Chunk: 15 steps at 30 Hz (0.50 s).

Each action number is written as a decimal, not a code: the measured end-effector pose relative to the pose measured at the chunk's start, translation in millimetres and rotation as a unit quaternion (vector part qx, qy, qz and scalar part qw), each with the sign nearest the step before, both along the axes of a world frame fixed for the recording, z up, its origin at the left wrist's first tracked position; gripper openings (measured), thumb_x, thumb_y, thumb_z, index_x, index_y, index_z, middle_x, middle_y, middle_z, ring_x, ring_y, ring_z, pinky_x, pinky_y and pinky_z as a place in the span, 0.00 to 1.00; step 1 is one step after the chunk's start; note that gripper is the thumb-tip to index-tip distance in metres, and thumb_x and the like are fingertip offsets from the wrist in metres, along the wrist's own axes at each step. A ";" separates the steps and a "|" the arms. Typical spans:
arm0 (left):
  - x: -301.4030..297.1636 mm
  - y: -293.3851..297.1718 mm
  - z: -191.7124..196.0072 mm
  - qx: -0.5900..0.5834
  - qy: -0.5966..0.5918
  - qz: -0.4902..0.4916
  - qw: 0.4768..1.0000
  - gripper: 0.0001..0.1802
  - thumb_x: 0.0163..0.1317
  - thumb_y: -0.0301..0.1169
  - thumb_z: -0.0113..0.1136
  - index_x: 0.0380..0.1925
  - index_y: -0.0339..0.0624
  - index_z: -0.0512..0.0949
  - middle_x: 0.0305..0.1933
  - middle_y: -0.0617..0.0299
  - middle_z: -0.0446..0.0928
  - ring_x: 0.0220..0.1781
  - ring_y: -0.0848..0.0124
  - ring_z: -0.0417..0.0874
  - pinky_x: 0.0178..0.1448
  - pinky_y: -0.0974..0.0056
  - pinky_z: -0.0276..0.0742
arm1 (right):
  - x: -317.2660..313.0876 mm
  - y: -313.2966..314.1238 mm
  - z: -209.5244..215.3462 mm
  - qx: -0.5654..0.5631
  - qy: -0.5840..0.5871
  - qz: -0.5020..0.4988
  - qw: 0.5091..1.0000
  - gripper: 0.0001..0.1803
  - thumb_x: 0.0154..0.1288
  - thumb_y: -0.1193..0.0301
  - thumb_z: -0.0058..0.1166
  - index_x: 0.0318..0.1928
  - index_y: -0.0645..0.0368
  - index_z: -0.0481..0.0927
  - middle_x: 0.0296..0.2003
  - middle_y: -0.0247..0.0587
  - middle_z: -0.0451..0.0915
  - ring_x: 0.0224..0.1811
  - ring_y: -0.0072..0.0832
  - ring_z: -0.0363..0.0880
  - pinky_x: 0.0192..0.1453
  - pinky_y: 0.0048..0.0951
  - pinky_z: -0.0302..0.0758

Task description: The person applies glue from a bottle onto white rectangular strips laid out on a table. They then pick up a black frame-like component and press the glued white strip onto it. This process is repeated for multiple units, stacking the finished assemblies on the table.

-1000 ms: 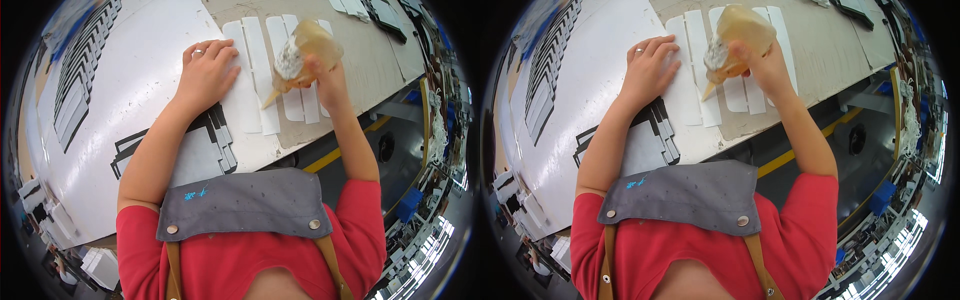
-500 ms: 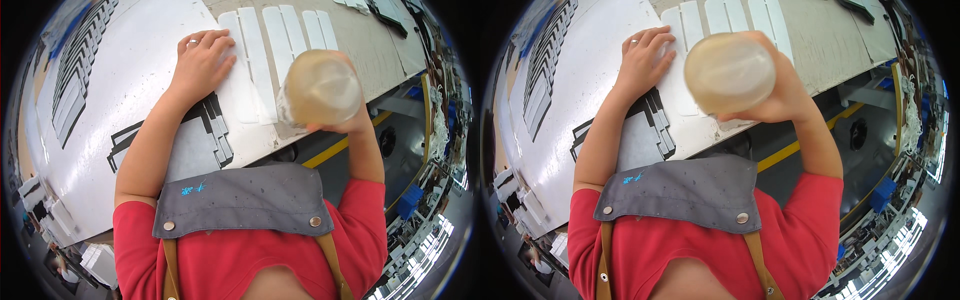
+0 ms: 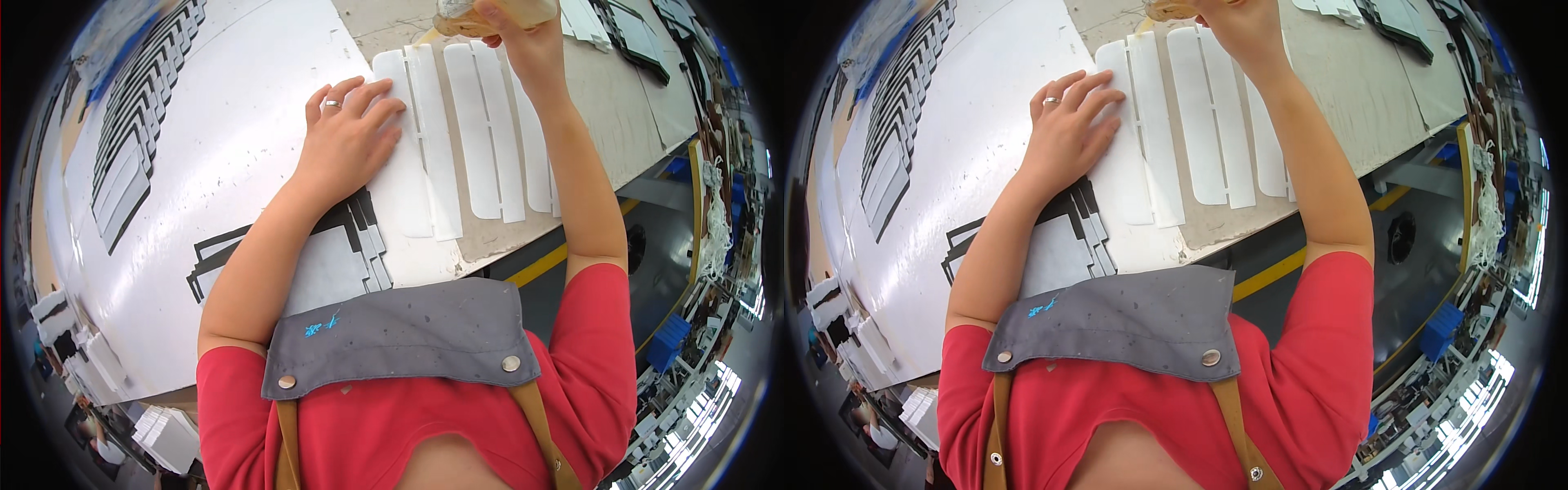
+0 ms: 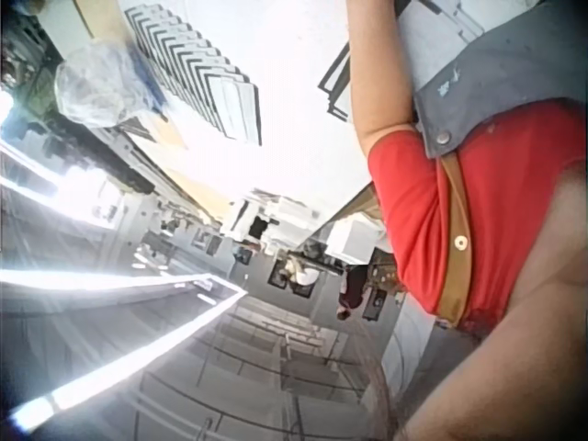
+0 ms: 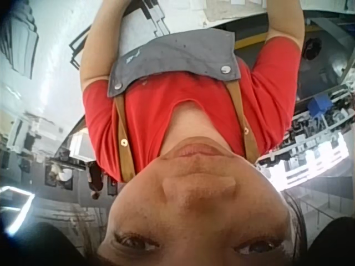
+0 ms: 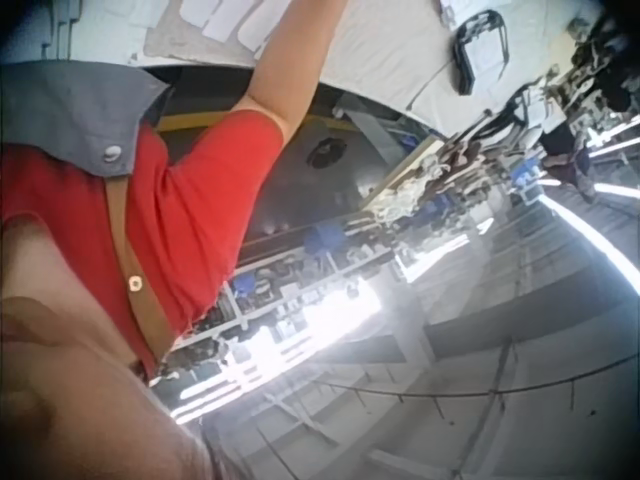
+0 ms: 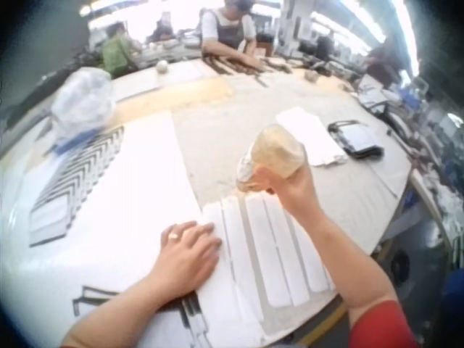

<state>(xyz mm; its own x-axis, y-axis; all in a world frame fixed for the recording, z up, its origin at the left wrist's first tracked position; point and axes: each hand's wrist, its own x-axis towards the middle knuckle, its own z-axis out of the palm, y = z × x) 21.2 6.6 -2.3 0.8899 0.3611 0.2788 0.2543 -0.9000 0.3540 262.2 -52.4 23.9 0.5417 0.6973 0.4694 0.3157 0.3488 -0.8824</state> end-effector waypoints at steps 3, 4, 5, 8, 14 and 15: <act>-0.8 0.4 -0.8 -0.002 0.000 0.000 1.000 0.14 0.58 0.34 0.56 0.46 0.53 0.74 0.60 0.66 0.68 0.65 0.63 0.62 0.68 0.54 0.46 | 5.9 -0.6 0.0 -0.005 -0.032 0.000 0.999 0.13 0.59 0.71 0.61 0.43 0.57 0.74 0.29 0.29 0.76 0.23 0.15 0.71 0.23 0.17 0.67; -0.8 0.5 -0.9 -0.003 0.000 0.001 1.000 0.14 0.58 0.34 0.56 0.46 0.54 0.74 0.60 0.66 0.68 0.65 0.63 0.62 0.68 0.54 0.46 | 10.4 -2.9 -0.1 -0.005 -0.049 0.008 0.999 0.13 0.59 0.71 0.61 0.43 0.57 0.74 0.29 0.29 0.76 0.24 0.15 0.72 0.23 0.17 0.68; -0.9 0.5 -1.0 -0.005 0.001 0.001 1.000 0.14 0.58 0.34 0.56 0.46 0.54 0.74 0.60 0.66 0.68 0.65 0.63 0.63 0.68 0.54 0.46 | 12.7 -4.4 -0.4 -0.016 -0.029 0.001 0.999 0.13 0.59 0.70 0.61 0.43 0.57 0.75 0.29 0.30 0.77 0.24 0.15 0.73 0.23 0.17 0.68; -0.2 -0.2 -1.4 0.000 0.004 0.002 1.000 0.14 0.58 0.34 0.56 0.46 0.54 0.74 0.59 0.66 0.68 0.65 0.63 0.63 0.69 0.53 0.45 | 19.0 -10.5 -1.0 -0.046 0.017 -0.014 0.999 0.12 0.61 0.66 0.59 0.43 0.57 0.75 0.30 0.30 0.78 0.25 0.16 0.75 0.22 0.18 0.69; 0.4 -0.1 -1.1 0.008 0.011 0.005 1.000 0.15 0.58 0.34 0.56 0.47 0.55 0.74 0.60 0.66 0.69 0.65 0.63 0.63 0.69 0.53 0.44 | 12.1 -25.4 3.2 -0.084 0.069 -0.031 0.994 0.15 0.62 0.61 0.58 0.42 0.57 0.76 0.30 0.31 0.78 0.25 0.17 0.76 0.21 0.18 0.69; 0.5 -0.2 -0.8 0.010 0.013 0.005 1.000 0.15 0.58 0.34 0.56 0.47 0.55 0.74 0.60 0.66 0.68 0.65 0.63 0.63 0.69 0.53 0.44 | 9.3 -29.6 2.4 -0.087 0.075 -0.036 0.993 0.15 0.62 0.60 0.58 0.42 0.57 0.76 0.29 0.31 0.78 0.24 0.17 0.76 0.21 0.18 0.69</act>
